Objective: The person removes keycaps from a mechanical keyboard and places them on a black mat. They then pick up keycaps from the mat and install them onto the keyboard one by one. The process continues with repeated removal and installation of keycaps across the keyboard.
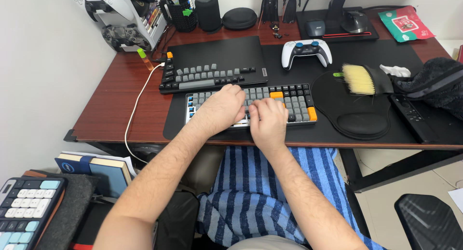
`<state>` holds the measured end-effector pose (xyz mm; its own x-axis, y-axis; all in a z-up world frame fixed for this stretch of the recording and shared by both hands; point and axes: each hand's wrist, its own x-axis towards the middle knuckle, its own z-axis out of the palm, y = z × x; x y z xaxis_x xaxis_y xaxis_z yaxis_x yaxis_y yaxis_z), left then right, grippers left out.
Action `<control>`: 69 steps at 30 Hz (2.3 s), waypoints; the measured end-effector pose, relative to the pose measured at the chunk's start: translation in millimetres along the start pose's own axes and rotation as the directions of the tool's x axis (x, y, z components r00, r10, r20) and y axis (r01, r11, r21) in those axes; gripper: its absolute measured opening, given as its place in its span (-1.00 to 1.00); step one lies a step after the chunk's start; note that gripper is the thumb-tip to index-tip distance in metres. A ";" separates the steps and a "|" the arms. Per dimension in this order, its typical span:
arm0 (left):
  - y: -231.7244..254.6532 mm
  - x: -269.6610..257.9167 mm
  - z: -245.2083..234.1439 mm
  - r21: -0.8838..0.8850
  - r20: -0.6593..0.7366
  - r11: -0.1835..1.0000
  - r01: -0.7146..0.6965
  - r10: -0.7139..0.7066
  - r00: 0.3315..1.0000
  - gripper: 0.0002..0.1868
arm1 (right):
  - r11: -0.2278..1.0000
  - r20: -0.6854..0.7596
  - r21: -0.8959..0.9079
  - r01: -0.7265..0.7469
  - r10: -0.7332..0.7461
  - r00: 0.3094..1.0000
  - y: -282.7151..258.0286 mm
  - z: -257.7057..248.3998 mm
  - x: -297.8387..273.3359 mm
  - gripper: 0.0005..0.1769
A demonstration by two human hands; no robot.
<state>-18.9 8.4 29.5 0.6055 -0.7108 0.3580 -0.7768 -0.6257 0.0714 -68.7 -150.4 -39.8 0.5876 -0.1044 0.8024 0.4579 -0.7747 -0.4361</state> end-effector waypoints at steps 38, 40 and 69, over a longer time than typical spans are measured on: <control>-156.3 110.5 11.7 0.272 0.439 0.873 0.405 -0.487 0.755 -0.68 | 0.995 0.067 -0.089 -0.037 0.043 0.997 9.1 -1.8 -7.9 -0.73; -156.3 110.2 11.1 0.267 0.445 0.854 0.446 -0.520 0.729 -0.63 | 0.995 0.059 -0.085 -0.043 0.048 0.997 9.5 -2.5 -8.7 -0.75; 10.0 12.8 33.7 0.260 0.149 0.965 -0.012 -0.028 0.988 -0.86 | 0.989 0.106 -0.151 -0.002 0.018 0.994 11.8 3.0 -10.5 -0.66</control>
<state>-13.1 -17.8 3.4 0.6458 -0.7332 0.2129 -0.7123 -0.6790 -0.1778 -67.4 -156.5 -54.7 0.6633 -0.0518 0.7465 0.3510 -0.8595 -0.3715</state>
